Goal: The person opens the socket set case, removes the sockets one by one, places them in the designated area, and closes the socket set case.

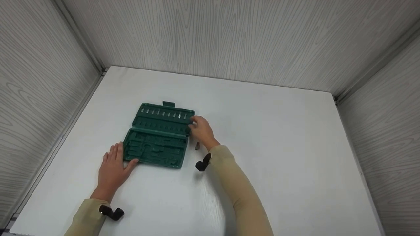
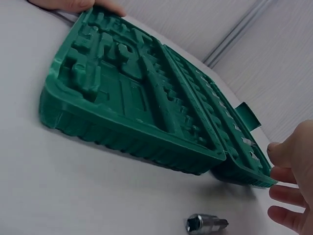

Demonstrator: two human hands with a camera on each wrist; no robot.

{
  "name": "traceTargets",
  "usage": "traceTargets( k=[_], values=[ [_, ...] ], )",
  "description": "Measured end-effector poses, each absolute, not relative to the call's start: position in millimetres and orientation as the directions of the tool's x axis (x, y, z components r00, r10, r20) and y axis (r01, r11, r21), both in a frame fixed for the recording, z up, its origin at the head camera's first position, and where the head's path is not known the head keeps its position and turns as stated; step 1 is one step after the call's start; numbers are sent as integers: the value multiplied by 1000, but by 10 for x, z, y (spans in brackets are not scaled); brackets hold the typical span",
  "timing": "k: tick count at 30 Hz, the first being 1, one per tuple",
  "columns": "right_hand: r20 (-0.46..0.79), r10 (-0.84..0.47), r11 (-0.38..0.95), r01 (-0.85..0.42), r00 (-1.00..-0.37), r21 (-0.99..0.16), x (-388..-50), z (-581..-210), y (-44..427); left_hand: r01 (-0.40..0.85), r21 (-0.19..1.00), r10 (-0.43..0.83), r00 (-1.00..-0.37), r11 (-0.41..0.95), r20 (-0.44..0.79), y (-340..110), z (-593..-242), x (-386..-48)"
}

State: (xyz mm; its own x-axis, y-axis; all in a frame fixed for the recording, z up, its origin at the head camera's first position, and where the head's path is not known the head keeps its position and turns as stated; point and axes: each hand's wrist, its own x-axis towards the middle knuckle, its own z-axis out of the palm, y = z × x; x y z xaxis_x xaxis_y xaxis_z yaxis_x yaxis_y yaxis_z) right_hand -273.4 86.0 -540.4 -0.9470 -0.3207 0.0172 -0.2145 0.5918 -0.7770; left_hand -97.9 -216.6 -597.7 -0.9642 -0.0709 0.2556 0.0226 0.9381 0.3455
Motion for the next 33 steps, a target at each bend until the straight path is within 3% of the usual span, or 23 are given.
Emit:
traceTargets(
  k=[6,12,17,25,33],
  values=[
    [66,-320,658,-272,-945,-702,-2854,-5360,676,26,339,-66,-964,940,256,-2155,-5950,-982],
    [9,-297,795,-253,-955,-551,-2996,-5309,546,31,334,-61,-964,942,260,-2160,-5938,-986],
    [-23,-294,832,-244,-955,-498,-3054,-5281,460,25,334,-67,-963,942,260,-2176,-5978,-984],
    [-79,-251,862,-186,-965,-472,-3068,-5312,333,3,335,-80,-969,942,235,-2171,-5953,-960],
    [-85,-196,830,-119,-977,-545,-3070,-5364,304,13,318,-71,-966,948,250,-2172,-5949,-969]
  ],
)
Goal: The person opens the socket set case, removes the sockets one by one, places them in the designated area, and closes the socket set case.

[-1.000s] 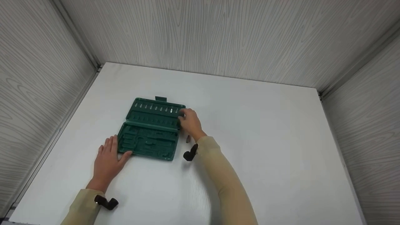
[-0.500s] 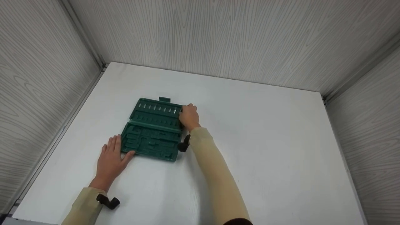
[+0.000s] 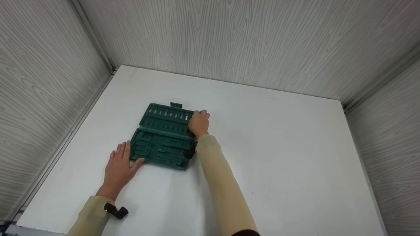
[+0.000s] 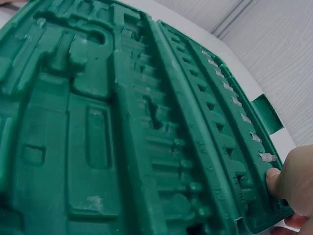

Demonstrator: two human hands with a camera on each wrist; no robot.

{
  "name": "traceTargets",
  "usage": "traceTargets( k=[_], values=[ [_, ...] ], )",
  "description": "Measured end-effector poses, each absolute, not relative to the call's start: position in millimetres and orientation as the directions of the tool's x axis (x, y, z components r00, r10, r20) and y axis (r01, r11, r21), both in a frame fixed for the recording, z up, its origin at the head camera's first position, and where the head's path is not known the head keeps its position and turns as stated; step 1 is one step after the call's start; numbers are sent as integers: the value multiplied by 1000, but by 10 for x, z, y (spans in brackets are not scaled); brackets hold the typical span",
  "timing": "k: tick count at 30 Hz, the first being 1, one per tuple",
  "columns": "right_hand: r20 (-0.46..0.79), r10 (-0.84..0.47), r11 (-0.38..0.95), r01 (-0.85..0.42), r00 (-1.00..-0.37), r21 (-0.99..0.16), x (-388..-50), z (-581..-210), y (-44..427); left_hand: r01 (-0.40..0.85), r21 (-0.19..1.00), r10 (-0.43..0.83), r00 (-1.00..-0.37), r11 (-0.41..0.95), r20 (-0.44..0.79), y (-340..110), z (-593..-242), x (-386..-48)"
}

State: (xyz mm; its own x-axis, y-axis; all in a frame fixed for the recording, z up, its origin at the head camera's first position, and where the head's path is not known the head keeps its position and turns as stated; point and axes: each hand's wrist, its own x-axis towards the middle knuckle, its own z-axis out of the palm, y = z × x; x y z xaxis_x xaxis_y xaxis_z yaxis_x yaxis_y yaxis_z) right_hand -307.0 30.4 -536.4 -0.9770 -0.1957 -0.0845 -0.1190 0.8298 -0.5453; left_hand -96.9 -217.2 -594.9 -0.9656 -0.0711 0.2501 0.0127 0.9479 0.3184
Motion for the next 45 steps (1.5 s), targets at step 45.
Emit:
traceTargets(
  k=[45],
  values=[
    [48,-168,769,-161,-985,-619,-3000,-5375,434,26,329,-64,-964,944,259,-2190,-6018,-978]
  ],
)
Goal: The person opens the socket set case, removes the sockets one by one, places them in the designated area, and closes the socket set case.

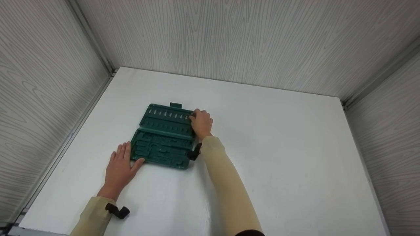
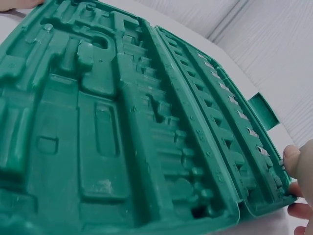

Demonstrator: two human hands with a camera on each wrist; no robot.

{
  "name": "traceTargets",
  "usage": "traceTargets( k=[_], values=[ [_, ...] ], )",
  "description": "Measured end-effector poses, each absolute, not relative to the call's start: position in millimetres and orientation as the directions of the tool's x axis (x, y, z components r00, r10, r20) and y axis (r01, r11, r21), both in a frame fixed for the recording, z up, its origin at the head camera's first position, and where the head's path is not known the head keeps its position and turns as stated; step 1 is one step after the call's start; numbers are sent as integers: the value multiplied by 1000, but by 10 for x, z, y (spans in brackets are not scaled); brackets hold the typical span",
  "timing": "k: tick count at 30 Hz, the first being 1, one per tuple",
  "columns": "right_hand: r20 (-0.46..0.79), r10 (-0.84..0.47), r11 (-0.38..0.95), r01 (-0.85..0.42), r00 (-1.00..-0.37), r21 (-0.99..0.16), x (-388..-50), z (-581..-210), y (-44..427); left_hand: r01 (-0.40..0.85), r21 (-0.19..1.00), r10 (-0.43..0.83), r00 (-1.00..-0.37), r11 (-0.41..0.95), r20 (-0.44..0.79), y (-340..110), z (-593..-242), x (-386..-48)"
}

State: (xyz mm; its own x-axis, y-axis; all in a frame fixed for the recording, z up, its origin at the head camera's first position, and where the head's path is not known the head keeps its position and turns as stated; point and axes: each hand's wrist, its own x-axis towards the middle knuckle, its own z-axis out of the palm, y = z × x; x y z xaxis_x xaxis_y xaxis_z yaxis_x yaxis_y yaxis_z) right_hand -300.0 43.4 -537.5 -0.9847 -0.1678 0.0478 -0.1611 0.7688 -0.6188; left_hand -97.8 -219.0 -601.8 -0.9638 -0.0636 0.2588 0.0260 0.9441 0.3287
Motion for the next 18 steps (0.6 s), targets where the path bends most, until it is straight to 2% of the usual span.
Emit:
traceTargets(
  k=[9,18],
  values=[
    [50,-127,628,-120,-991,-769,-2960,-5414,617,18,336,-67,-969,942,240,-2184,-6011,-977],
    [7,-118,586,-75,-993,-807,-2822,-5472,975,13,343,-70,-971,939,228,-2179,-6004,-985]
  ],
)
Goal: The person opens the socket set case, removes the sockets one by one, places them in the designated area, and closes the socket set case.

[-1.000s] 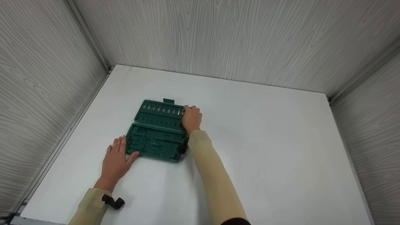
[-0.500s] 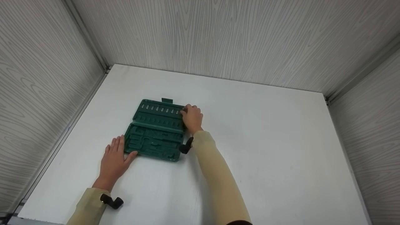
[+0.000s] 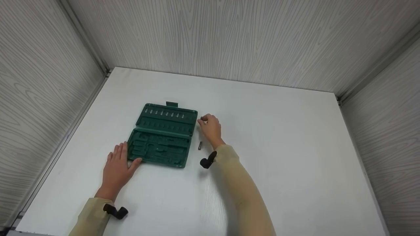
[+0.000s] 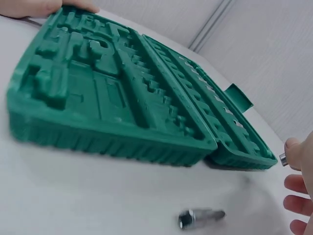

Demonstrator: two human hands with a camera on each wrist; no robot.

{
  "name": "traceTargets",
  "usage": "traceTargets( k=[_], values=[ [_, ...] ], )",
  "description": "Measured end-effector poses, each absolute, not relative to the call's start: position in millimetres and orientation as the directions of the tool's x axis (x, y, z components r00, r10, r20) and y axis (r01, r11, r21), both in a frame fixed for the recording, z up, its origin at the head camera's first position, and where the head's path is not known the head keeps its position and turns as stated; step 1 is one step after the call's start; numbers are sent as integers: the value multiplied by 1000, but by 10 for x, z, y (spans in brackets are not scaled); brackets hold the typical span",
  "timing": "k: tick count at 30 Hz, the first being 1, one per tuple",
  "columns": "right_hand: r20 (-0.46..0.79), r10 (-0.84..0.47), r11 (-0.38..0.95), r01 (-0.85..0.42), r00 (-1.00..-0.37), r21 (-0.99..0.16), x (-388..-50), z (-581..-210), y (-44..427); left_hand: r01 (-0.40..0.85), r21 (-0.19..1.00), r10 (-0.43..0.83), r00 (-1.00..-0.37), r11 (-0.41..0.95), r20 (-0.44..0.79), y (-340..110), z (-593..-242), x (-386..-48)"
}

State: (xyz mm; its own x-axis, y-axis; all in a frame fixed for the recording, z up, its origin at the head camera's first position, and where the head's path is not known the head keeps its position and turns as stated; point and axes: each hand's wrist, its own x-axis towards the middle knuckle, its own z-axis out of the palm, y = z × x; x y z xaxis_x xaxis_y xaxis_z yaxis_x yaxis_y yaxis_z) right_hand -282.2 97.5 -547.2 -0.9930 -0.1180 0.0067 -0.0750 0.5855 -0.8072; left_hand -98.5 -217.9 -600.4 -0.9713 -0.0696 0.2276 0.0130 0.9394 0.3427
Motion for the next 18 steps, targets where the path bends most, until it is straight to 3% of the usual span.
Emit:
traceTargets(
  k=[8,18],
  values=[
    [-12,-189,607,-107,-982,-788,-2557,-5533,1241,13,332,-70,-969,943,236,-2196,-5997,-979],
    [129,-231,614,-248,-964,-750,-2296,-5609,1393,12,337,-64,-975,941,213,-2182,-5994,-991]
  ],
)
